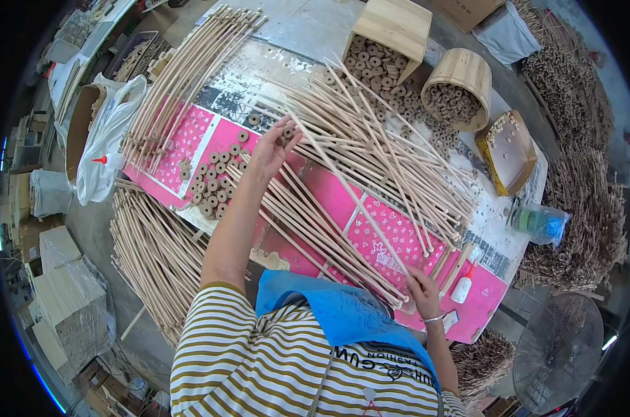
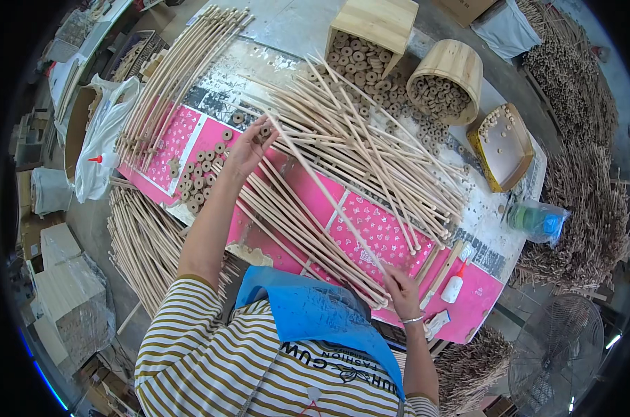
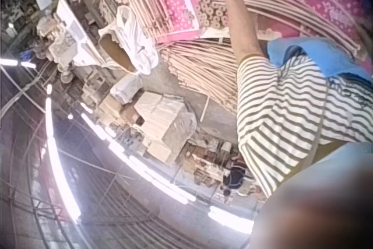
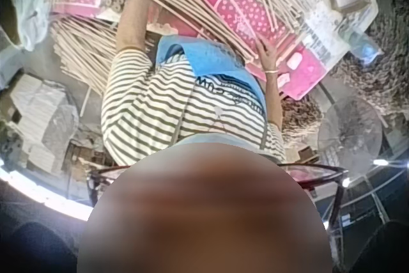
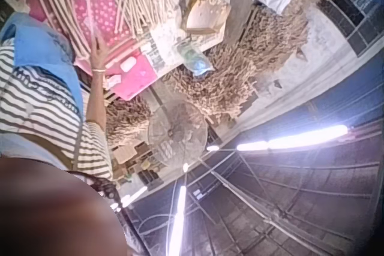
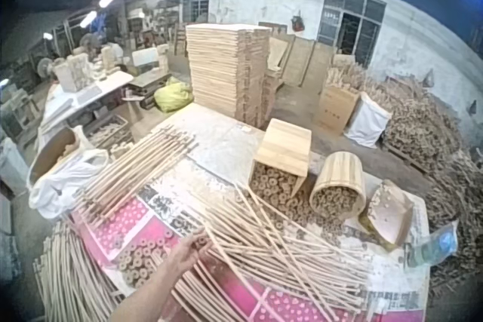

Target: The person is threading small wooden rings onto long wooden sticks to assemble a product.

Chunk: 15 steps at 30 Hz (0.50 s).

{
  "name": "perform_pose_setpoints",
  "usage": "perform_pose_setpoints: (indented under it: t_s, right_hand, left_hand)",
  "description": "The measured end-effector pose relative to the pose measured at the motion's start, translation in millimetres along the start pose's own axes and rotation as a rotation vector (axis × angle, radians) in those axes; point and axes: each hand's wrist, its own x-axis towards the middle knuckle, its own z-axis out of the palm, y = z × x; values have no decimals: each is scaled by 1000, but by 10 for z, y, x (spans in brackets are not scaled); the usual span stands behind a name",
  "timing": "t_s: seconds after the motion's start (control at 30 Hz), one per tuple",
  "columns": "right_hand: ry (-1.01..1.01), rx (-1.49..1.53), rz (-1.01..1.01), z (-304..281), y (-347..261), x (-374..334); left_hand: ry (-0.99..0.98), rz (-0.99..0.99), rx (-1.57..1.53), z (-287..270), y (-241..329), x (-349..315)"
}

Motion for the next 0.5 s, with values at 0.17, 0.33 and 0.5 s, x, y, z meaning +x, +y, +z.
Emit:
perform_pose_setpoints:
  t_s: [0.17,0.33,0.5]
  right_hand:
    - [-45,41,23,14,12,-137]
    - [-56,12,40,-37,103,-227]
    - [-31,20,42,-35,95,-292]
  left_hand:
    - [27,27,86,9,47,12]
    - [35,52,71,-45,69,59]
    - [76,66,43,-63,76,85]
